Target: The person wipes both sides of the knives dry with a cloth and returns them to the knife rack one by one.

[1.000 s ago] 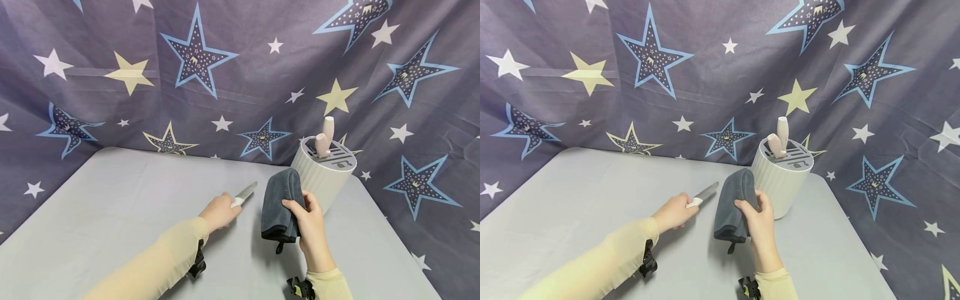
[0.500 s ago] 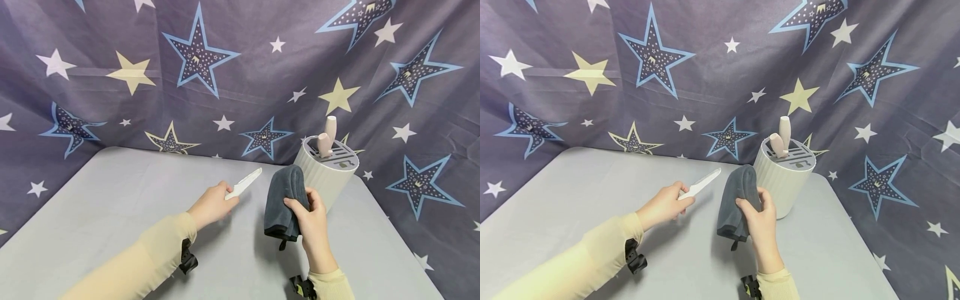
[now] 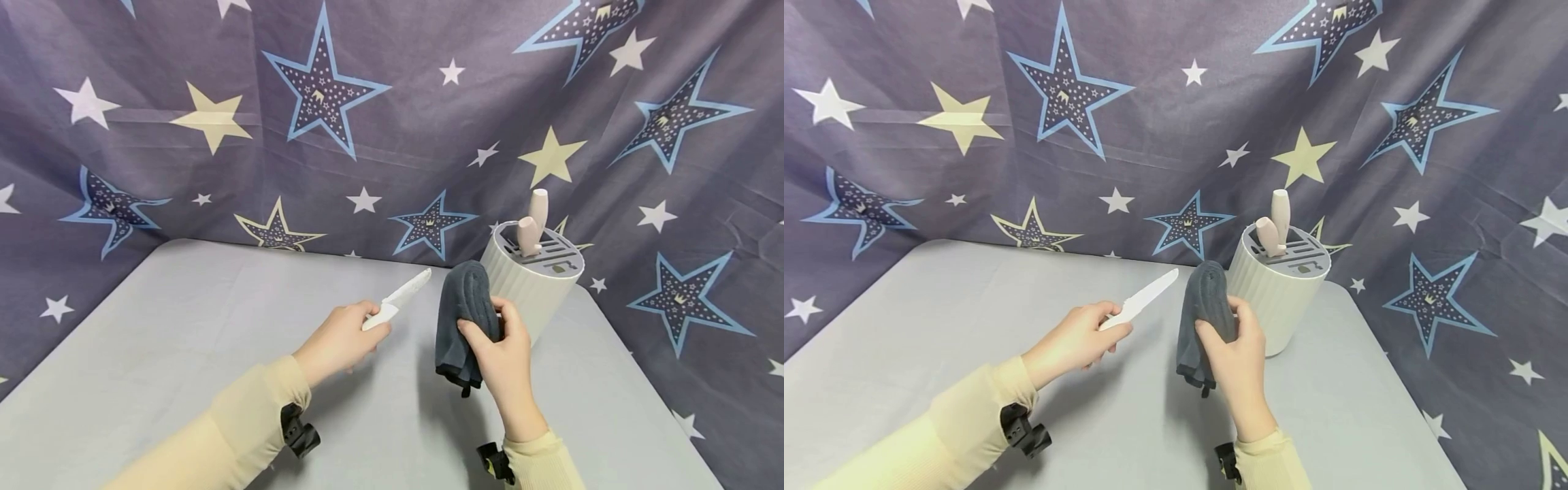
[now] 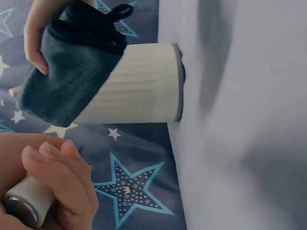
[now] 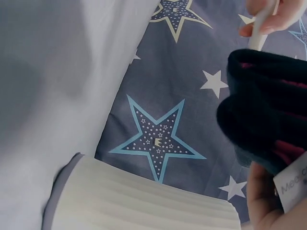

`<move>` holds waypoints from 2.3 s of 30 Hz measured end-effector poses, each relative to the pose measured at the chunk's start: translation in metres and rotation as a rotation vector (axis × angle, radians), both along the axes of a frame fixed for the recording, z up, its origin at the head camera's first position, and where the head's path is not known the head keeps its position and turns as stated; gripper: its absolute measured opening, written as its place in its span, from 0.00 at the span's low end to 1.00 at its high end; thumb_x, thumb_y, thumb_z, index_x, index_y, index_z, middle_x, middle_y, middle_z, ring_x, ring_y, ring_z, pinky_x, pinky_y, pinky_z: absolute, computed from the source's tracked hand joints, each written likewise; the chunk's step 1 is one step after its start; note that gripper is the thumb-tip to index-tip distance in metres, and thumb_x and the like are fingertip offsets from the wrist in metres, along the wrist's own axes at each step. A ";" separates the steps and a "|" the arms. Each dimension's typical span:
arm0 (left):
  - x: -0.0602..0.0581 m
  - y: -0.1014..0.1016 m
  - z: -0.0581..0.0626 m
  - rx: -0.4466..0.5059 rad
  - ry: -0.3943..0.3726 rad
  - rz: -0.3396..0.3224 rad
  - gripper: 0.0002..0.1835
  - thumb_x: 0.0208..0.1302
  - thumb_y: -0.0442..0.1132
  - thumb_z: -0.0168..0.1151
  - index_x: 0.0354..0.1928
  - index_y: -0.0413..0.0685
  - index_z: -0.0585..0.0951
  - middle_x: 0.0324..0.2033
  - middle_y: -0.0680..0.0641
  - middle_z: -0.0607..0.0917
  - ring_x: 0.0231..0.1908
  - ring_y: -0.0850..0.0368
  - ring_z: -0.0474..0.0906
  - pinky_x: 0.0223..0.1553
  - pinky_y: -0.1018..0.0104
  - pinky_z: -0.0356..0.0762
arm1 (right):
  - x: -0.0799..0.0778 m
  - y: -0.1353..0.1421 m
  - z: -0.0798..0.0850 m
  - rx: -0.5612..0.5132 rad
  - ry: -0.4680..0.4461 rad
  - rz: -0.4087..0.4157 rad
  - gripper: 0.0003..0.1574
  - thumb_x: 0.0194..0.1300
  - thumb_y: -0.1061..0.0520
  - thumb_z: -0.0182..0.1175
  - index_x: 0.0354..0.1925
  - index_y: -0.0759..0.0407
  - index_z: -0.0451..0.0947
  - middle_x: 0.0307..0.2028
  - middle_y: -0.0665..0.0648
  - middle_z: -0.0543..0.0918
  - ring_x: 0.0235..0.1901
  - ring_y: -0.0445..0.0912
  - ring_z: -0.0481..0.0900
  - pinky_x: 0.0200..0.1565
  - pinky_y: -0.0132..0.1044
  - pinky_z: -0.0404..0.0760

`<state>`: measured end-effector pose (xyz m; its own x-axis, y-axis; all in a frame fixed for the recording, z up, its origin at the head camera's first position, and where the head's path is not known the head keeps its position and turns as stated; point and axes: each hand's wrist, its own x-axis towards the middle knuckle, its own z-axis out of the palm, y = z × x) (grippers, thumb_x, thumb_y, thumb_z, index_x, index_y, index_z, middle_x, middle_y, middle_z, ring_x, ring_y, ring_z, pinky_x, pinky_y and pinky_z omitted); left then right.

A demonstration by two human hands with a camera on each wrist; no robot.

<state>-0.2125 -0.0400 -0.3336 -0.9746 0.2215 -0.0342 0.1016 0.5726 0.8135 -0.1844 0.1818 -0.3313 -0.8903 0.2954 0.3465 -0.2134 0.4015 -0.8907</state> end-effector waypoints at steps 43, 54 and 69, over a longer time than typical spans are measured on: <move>0.044 0.014 0.019 0.116 0.157 0.028 0.09 0.66 0.42 0.60 0.44 0.47 0.79 0.21 0.51 0.77 0.21 0.60 0.69 0.24 0.67 0.68 | -0.013 -0.034 -0.033 0.627 0.613 -0.127 0.36 0.47 0.65 0.65 0.58 0.46 0.80 0.63 0.68 0.71 0.56 0.65 0.72 0.54 0.59 0.71; 0.050 0.018 0.016 0.199 0.138 0.029 0.09 0.65 0.42 0.62 0.44 0.47 0.80 0.20 0.53 0.75 0.20 0.61 0.68 0.22 0.68 0.67 | -0.012 -0.033 -0.038 0.450 0.562 0.053 0.50 0.37 0.77 0.60 0.61 0.49 0.75 0.69 0.69 0.62 0.52 0.63 0.75 0.49 0.55 0.78; 0.050 0.019 0.010 0.215 0.201 0.052 0.09 0.66 0.42 0.63 0.44 0.49 0.80 0.25 0.53 0.82 0.21 0.62 0.71 0.24 0.68 0.69 | -0.008 -0.036 -0.037 0.463 0.601 0.069 0.46 0.36 0.77 0.59 0.57 0.49 0.80 0.66 0.70 0.66 0.50 0.60 0.76 0.45 0.53 0.81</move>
